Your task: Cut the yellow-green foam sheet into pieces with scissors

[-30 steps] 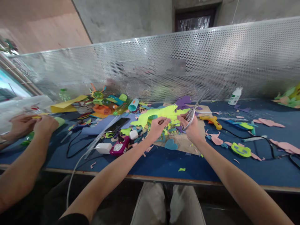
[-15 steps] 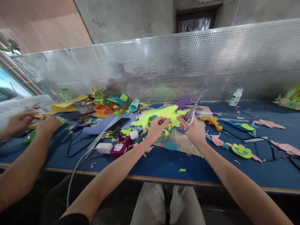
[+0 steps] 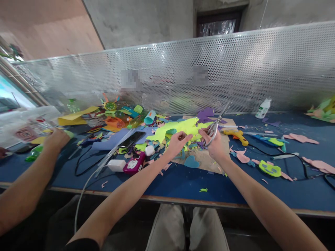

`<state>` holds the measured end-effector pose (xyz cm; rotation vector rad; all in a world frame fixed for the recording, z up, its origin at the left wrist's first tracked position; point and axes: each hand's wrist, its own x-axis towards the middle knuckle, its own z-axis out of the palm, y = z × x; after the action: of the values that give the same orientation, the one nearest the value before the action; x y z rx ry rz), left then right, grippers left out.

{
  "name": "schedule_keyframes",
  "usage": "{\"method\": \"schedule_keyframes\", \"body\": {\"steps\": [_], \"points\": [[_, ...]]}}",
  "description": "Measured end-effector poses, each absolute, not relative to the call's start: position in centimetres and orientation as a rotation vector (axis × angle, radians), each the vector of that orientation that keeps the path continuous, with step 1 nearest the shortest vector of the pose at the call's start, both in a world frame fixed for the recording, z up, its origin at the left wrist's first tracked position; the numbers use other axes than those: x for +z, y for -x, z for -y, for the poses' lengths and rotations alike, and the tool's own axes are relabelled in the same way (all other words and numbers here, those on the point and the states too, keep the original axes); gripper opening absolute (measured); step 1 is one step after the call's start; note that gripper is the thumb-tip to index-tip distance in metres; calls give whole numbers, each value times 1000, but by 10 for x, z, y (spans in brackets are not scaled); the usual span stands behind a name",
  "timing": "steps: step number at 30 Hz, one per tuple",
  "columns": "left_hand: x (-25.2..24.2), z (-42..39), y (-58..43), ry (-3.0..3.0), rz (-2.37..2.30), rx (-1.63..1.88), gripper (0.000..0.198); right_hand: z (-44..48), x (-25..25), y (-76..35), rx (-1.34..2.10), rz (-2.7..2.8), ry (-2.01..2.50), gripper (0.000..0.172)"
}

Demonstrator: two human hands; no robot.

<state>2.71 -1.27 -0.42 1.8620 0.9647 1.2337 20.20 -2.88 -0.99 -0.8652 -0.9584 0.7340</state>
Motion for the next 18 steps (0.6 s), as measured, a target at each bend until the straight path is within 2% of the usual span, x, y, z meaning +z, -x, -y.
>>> {"method": "schedule_keyframes", "body": {"steps": [5, 13, 18], "points": [[-12, 14, -31, -1898, -887, 1051, 53, 29, -6, -201, 857, 828, 885, 37], [-15, 16, -35, -1713, -841, 1110, 65, 30, -11, -199, 804, 951, 898, 40], [-15, 14, -36, -1765, -918, 1223, 63, 33, -14, -197, 790, 1047, 862, 42]]}}
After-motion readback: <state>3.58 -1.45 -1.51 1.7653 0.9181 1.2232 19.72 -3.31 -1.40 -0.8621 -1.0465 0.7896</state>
